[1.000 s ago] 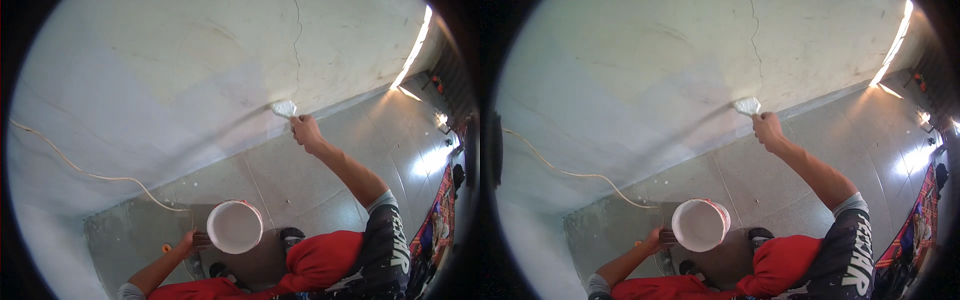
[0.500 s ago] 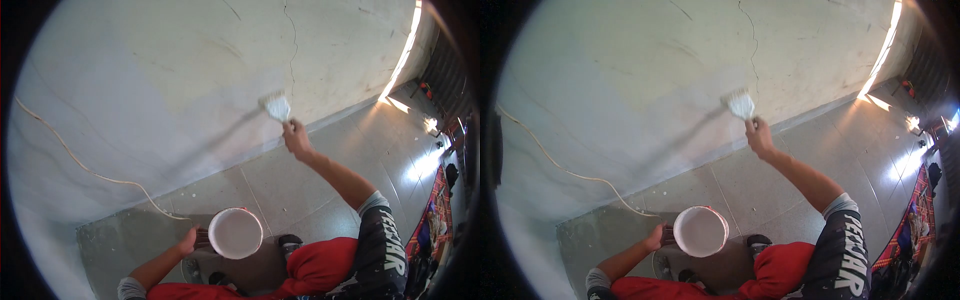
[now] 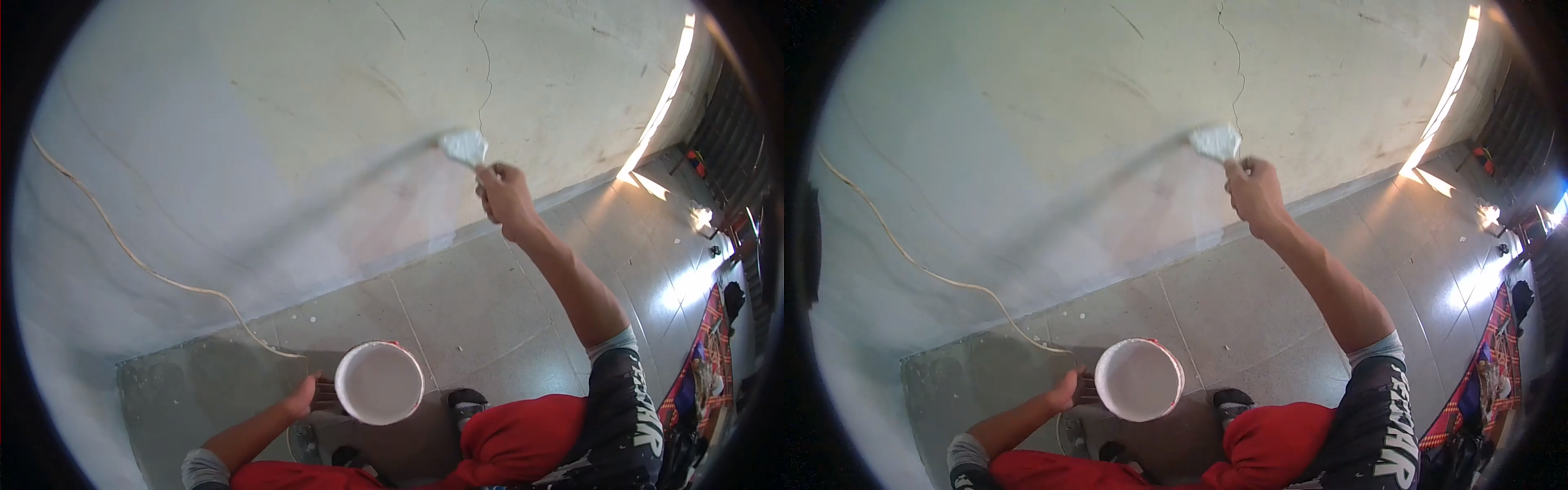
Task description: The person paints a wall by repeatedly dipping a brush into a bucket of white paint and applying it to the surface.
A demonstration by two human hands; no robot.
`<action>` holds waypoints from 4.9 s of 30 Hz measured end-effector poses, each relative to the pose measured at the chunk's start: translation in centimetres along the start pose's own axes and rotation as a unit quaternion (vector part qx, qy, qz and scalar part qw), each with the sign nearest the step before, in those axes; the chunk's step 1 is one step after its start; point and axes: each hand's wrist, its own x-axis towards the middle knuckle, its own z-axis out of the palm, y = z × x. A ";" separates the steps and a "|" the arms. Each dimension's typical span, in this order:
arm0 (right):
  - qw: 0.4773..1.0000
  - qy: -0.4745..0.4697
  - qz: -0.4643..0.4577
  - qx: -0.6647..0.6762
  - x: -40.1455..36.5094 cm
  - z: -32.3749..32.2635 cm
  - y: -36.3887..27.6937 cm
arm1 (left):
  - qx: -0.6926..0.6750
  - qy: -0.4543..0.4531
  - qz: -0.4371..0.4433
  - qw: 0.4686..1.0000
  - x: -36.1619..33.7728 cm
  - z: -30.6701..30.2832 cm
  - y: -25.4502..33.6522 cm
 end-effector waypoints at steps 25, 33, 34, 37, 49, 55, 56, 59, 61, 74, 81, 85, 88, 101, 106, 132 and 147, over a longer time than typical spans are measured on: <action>0.990 -0.037 0.131 0.042 -0.2 -0.2 7.5 | 0.007 -0.044 0.017 0.999 -1.5 0.9 1.0; 0.975 -0.039 0.215 -0.033 -1.5 0.2 18.6 | 0.003 -0.027 0.004 1.000 -1.3 0.8 1.0; 0.975 -0.039 0.218 -0.032 -1.4 0.3 20.7 | 0.003 -0.027 0.001 1.000 -1.6 1.1 1.1; 0.944 -0.035 0.320 -0.076 -0.6 0.7 25.3 | -0.011 -0.026 0.000 1.000 -2.2 1.6 1.0; 0.922 -0.022 0.370 -0.112 4.4 2.6 30.1 | -0.031 -0.006 -0.043 0.999 -2.2 0.4 0.2; 0.932 -0.016 0.333 -0.145 5.2 2.9 26.9 | -0.032 -0.012 -0.037 0.999 -2.2 0.2 0.0; 0.935 -0.020 0.326 -0.139 5.1 2.7 25.2 | -0.033 -0.012 -0.037 0.999 -2.1 0.2 0.2; 0.956 -0.035 0.275 -0.097 3.5 1.5 18.4 | -0.035 -0.005 -0.040 0.999 -2.3 0.7 0.5; 0.971 -0.043 0.230 -0.059 2.0 0.7 14.3 | -0.034 0.002 -0.044 0.998 -2.0 0.6 0.4; 0.933 -0.043 0.339 -0.112 2.3 3.6 25.9 | -0.038 -0.023 -0.017 0.999 -1.9 0.5 0.6; 0.934 -0.041 0.348 -0.063 3.7 4.3 23.2 | -0.028 -0.007 -0.025 0.999 -2.8 0.2 0.4; 0.955 -0.048 0.280 -0.083 2.3 3.3 13.3 | -0.023 -0.010 -0.012 1.000 -2.2 0.2 -0.1; 0.979 -0.088 0.172 -0.064 0.9 1.5 6.4 | 0.001 -0.029 -0.002 1.000 -1.6 0.1 0.2; 0.993 -0.042 0.108 -0.003 0.4 -3.8 7.6 | -0.010 -0.045 0.010 0.999 -0.9 0.9 0.9; 0.970 -0.036 0.206 -0.126 2.5 -6.1 19.4 | -0.010 -0.030 0.003 0.999 -1.5 1.1 0.9; 0.688 -0.597 -0.013 -0.412 -10.8 7.5 1.4 | 0.010 -0.034 0.086 0.996 -2.9 2.9 2.3; 0.492 -0.639 -0.357 -0.473 -17.9 14.3 16.0 | 0.043 0.014 0.088 0.995 -3.6 3.4 2.8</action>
